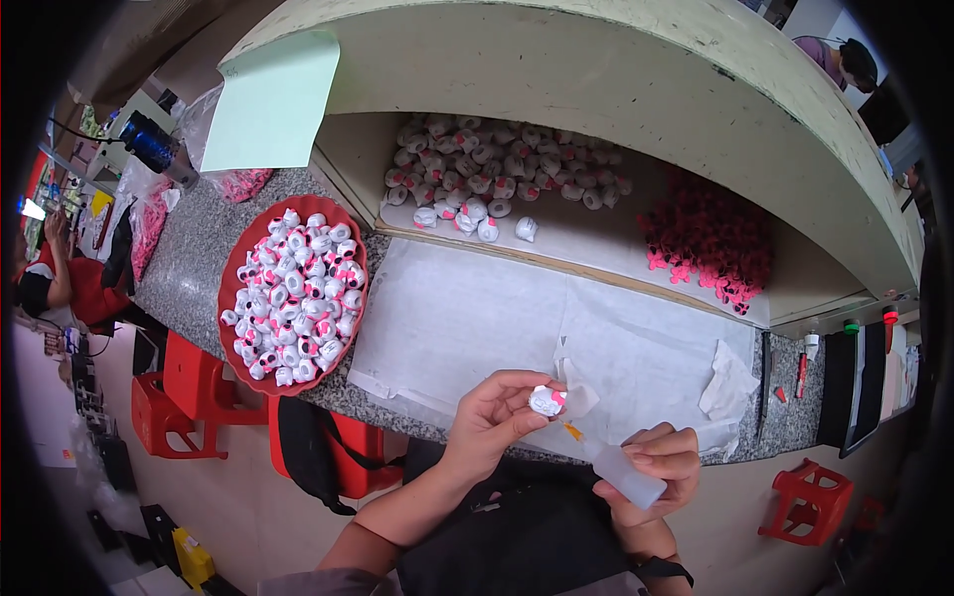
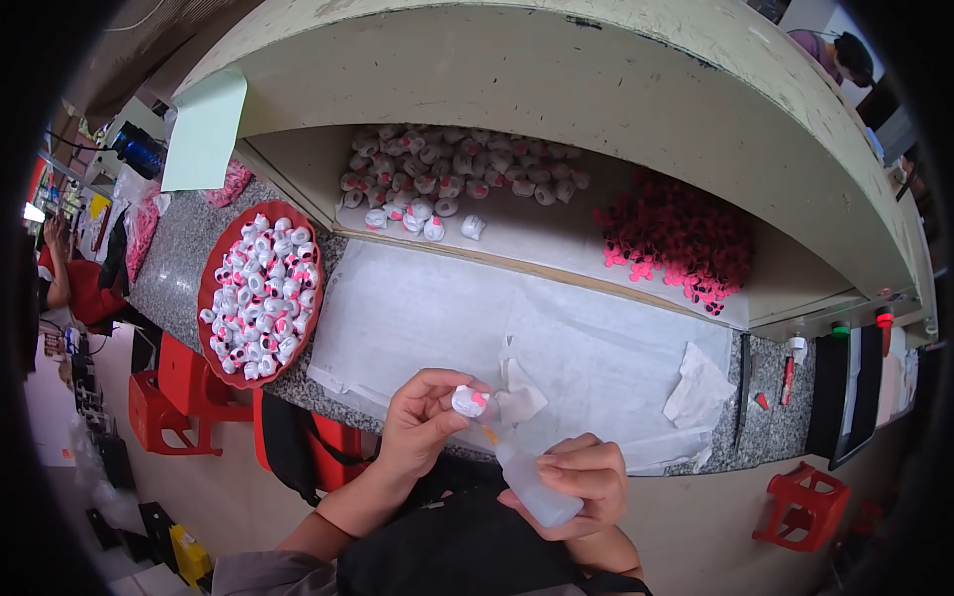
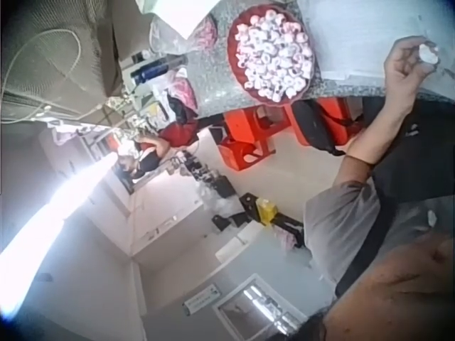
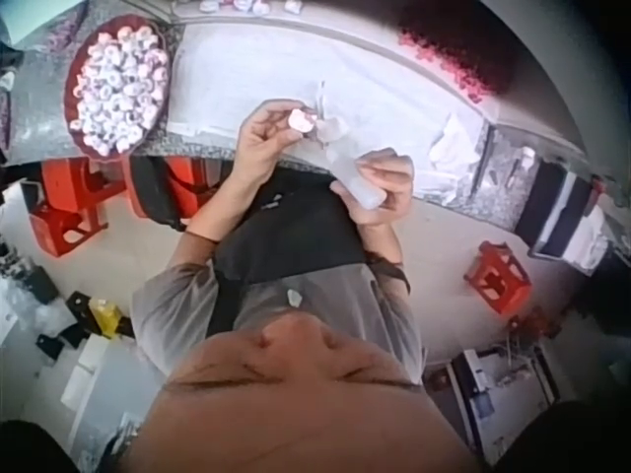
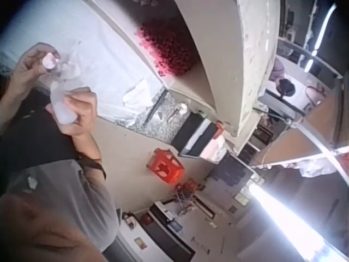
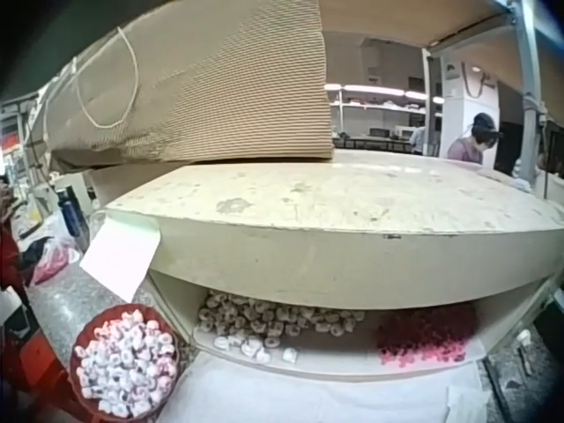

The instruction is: Applying adhesive to plastic caps and attaching them to small white containers at a production workbench.

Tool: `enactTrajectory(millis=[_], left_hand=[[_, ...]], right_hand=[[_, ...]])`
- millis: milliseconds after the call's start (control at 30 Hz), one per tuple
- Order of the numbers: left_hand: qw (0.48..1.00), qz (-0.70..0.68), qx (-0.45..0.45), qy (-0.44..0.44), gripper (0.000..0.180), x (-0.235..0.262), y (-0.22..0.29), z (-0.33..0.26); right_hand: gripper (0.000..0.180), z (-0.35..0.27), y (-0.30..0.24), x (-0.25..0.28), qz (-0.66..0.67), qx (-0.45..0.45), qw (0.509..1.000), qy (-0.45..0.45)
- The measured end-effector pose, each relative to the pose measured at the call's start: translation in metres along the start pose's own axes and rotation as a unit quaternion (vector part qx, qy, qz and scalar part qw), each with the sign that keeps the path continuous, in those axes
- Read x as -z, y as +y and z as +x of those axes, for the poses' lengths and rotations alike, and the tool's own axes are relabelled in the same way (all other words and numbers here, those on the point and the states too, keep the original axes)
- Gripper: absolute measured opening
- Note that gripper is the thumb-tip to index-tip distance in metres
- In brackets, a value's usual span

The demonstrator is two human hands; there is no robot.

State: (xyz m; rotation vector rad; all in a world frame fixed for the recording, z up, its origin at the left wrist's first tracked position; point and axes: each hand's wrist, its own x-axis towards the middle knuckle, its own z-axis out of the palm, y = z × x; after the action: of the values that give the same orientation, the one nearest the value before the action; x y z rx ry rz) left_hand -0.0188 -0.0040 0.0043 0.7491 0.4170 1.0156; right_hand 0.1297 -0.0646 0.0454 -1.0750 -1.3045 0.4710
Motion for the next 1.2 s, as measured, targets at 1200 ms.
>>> enactTrajectory(millis=[1200], left_hand=[[0.973,0.225,-0.057,0.002,0.033,0.0001,-0.001,-0.0022]], right_hand=[[0.04,-0.0029,0.0037,-0.0013,0.005,-0.003,1.0,-0.023]])
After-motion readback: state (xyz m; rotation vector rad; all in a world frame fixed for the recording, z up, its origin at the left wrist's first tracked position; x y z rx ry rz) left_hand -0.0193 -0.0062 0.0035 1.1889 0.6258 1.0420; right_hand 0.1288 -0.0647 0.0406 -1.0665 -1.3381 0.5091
